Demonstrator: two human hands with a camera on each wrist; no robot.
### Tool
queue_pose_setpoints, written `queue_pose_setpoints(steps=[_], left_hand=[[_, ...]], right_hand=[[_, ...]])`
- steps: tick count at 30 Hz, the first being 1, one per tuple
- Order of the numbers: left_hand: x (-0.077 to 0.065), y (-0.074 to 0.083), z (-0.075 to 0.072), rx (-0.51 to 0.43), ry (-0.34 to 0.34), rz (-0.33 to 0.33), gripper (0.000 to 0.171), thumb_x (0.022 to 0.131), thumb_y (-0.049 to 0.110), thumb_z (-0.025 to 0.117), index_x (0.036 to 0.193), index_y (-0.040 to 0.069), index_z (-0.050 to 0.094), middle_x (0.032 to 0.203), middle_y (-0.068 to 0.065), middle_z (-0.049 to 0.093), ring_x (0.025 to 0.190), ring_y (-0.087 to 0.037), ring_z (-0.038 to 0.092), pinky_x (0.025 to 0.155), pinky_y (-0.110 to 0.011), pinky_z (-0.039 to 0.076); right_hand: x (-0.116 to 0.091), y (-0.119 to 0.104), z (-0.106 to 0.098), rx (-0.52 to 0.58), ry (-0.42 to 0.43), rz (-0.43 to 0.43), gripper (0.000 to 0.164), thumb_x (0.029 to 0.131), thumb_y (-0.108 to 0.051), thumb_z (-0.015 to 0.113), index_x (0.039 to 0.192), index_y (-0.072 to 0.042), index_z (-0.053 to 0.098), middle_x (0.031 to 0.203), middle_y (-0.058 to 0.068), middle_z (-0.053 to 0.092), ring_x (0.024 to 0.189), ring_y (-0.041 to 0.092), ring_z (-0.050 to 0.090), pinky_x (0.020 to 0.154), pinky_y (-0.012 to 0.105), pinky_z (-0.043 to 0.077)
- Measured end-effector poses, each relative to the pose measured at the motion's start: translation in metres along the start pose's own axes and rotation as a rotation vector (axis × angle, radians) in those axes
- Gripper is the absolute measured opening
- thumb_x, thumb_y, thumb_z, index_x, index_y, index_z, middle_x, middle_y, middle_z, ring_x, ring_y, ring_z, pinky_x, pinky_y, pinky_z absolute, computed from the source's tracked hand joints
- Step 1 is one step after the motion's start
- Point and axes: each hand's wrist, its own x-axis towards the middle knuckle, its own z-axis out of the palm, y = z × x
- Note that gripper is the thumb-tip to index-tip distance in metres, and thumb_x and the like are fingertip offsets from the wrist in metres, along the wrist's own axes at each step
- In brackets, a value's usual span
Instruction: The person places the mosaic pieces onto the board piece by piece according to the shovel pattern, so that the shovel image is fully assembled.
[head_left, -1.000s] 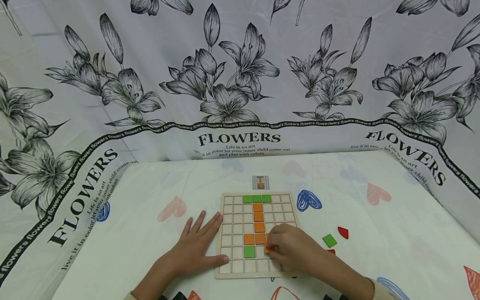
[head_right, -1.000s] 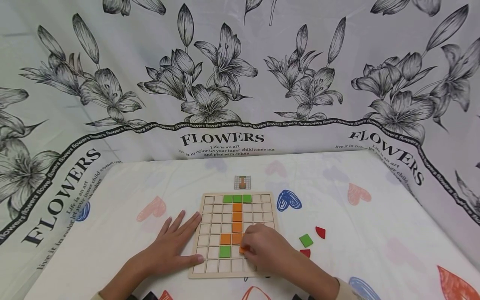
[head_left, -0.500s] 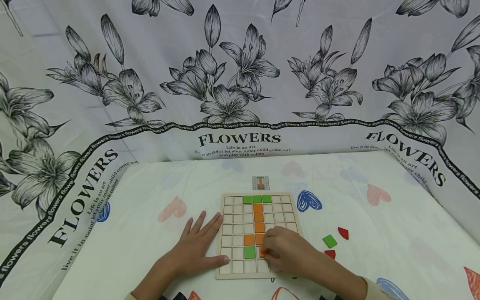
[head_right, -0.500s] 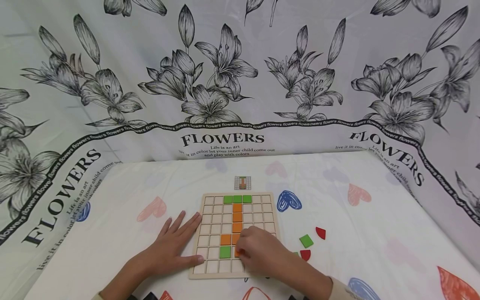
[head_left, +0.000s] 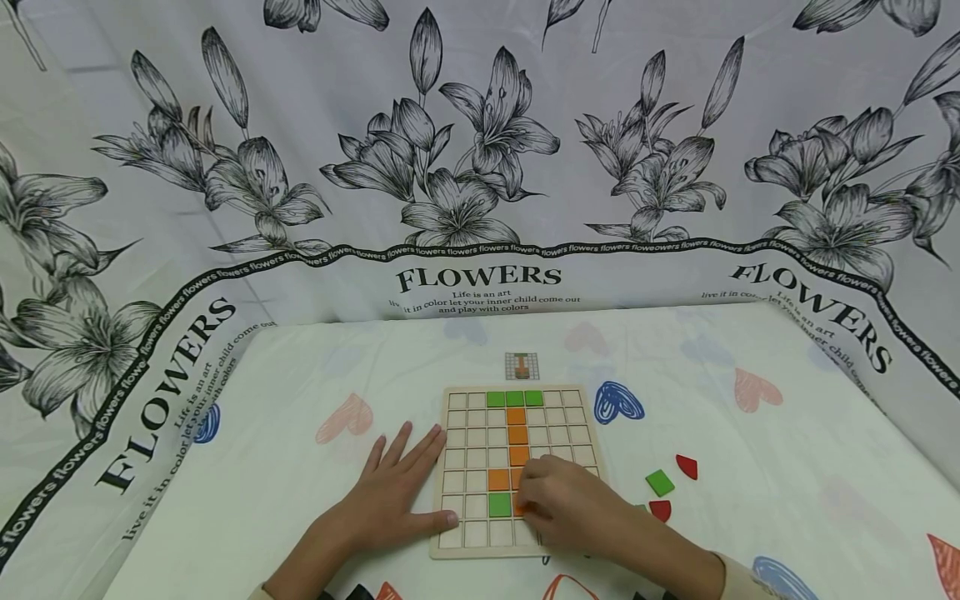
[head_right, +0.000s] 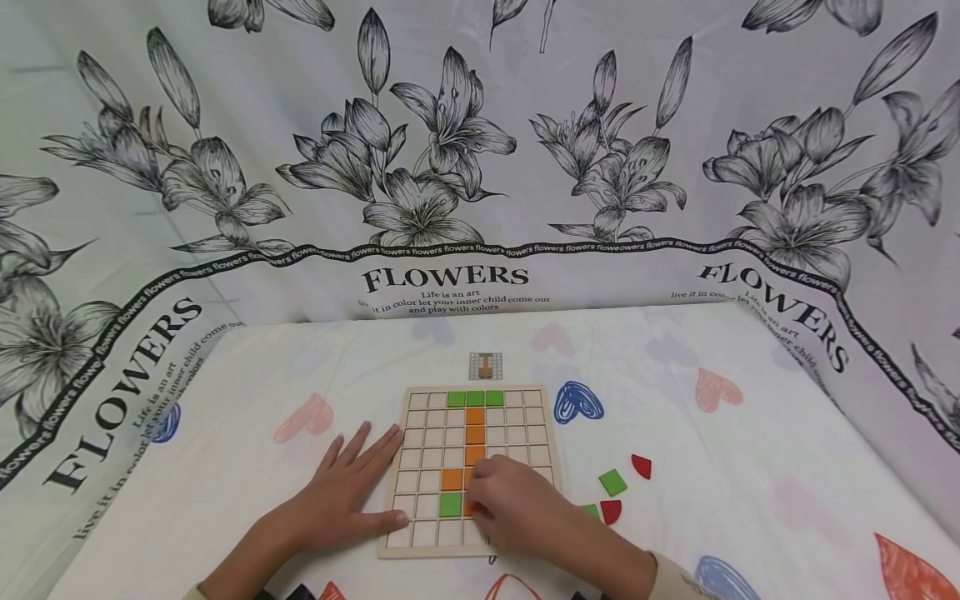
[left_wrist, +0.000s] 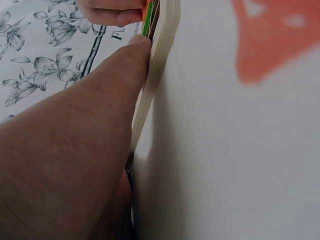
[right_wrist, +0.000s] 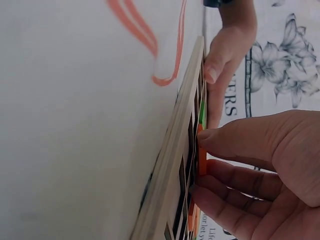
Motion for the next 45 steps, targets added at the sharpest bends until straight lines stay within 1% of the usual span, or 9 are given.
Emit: queue_pose_setpoints(steps=[8, 21, 27, 31, 34, 36, 39, 42, 45], left_hand=[[0.0, 0.001, -0.001, -0.008, -0.005, -0.006, 0.106, 0.083, 0.083, 0.048, 0.162, 0.017, 0.022, 0.166, 0.002, 0.018, 0.152, -0.037, 0.001, 0.114, -0.065, -0.001], [-0.001, 0.001, -0.001, 0.002, 0.001, -0.003, 0.105, 0.084, 0.082, 0.048, 0.161, 0.016, 0.023, 0.166, 0.0, 0.019, 0.152, -0.038, 0.002, 0.114, -0.066, 0.0], [0.0, 0.001, 0.0, 0.012, 0.003, -0.007, 0.106, 0.083, 0.083, 0.048, 0.161, 0.016, 0.023, 0.166, 0.001, 0.018, 0.152, -0.037, 0.003, 0.114, -0.066, 0.001], [0.0, 0.001, 0.0, 0.017, 0.0, -0.014, 0.106, 0.083, 0.083, 0.048, 0.162, 0.018, 0.022, 0.166, 0.003, 0.017, 0.152, -0.036, 0.002, 0.115, -0.065, 0.001], [0.001, 0.001, 0.0, 0.02, -0.005, -0.018, 0.106, 0.082, 0.084, 0.047, 0.162, 0.019, 0.02, 0.166, 0.004, 0.016, 0.152, -0.034, 0.001, 0.115, -0.064, 0.0], [0.001, 0.001, 0.0, 0.019, -0.006, -0.018, 0.106, 0.083, 0.084, 0.047, 0.162, 0.019, 0.02, 0.167, 0.004, 0.016, 0.152, -0.034, 0.0, 0.115, -0.063, -0.001], [0.0, 0.0, 0.0, 0.014, 0.002, -0.013, 0.106, 0.083, 0.083, 0.048, 0.162, 0.017, 0.022, 0.166, 0.003, 0.017, 0.152, -0.035, 0.002, 0.115, -0.064, 0.0], [0.0, 0.0, 0.0, 0.006, 0.009, -0.007, 0.105, 0.084, 0.082, 0.049, 0.161, 0.016, 0.023, 0.166, 0.002, 0.018, 0.152, -0.036, 0.003, 0.115, -0.065, 0.001], [0.0, 0.0, 0.0, 0.004, 0.006, -0.004, 0.105, 0.084, 0.082, 0.049, 0.162, 0.016, 0.022, 0.167, 0.002, 0.017, 0.152, -0.036, 0.002, 0.115, -0.064, 0.0]], right_hand=[[0.0, -0.001, 0.001, -0.011, -0.008, -0.005, 0.014, 0.082, -0.006, 0.08, 0.085, -0.019, 0.077, 0.089, -0.013, 0.062, 0.084, 0.004, 0.054, 0.076, 0.014, 0.049], [-0.003, 0.001, 0.004, -0.018, 0.025, -0.054, 0.015, 0.082, -0.003, 0.079, 0.085, -0.017, 0.076, 0.089, -0.013, 0.061, 0.083, 0.003, 0.054, 0.076, 0.012, 0.048], [-0.014, 0.004, 0.001, -0.029, 0.013, -0.084, 0.013, 0.085, -0.004, 0.076, 0.088, -0.017, 0.078, 0.103, -0.007, 0.068, 0.095, 0.008, 0.061, 0.084, 0.018, 0.051], [-0.025, 0.005, -0.006, -0.046, -0.026, -0.089, 0.011, 0.088, -0.009, 0.075, 0.094, -0.017, 0.079, 0.112, -0.005, 0.07, 0.1, 0.011, 0.06, 0.084, 0.021, 0.052], [-0.034, 0.007, -0.012, -0.038, -0.038, -0.099, 0.011, 0.089, -0.011, 0.076, 0.097, -0.017, 0.079, 0.113, -0.005, 0.07, 0.1, 0.01, 0.06, 0.083, 0.02, 0.052], [-0.041, 0.011, -0.014, -0.037, -0.02, -0.109, 0.012, 0.087, -0.011, 0.077, 0.097, -0.017, 0.078, 0.113, -0.005, 0.069, 0.101, 0.01, 0.06, 0.084, 0.02, 0.052], [-0.051, 0.019, -0.019, -0.052, 0.043, -0.111, 0.014, 0.084, -0.01, 0.079, 0.095, -0.019, 0.077, 0.11, -0.007, 0.068, 0.102, 0.011, 0.061, 0.085, 0.023, 0.054], [-0.062, 0.03, -0.024, -0.072, 0.102, -0.082, 0.02, 0.08, -0.006, 0.081, 0.092, -0.021, 0.076, 0.105, -0.01, 0.067, 0.099, 0.01, 0.062, 0.082, 0.026, 0.054], [-0.072, 0.039, -0.032, -0.096, 0.132, -0.009, 0.025, 0.078, -0.003, 0.083, 0.09, -0.024, 0.076, 0.1, -0.014, 0.065, 0.093, 0.009, 0.061, 0.079, 0.025, 0.055]])
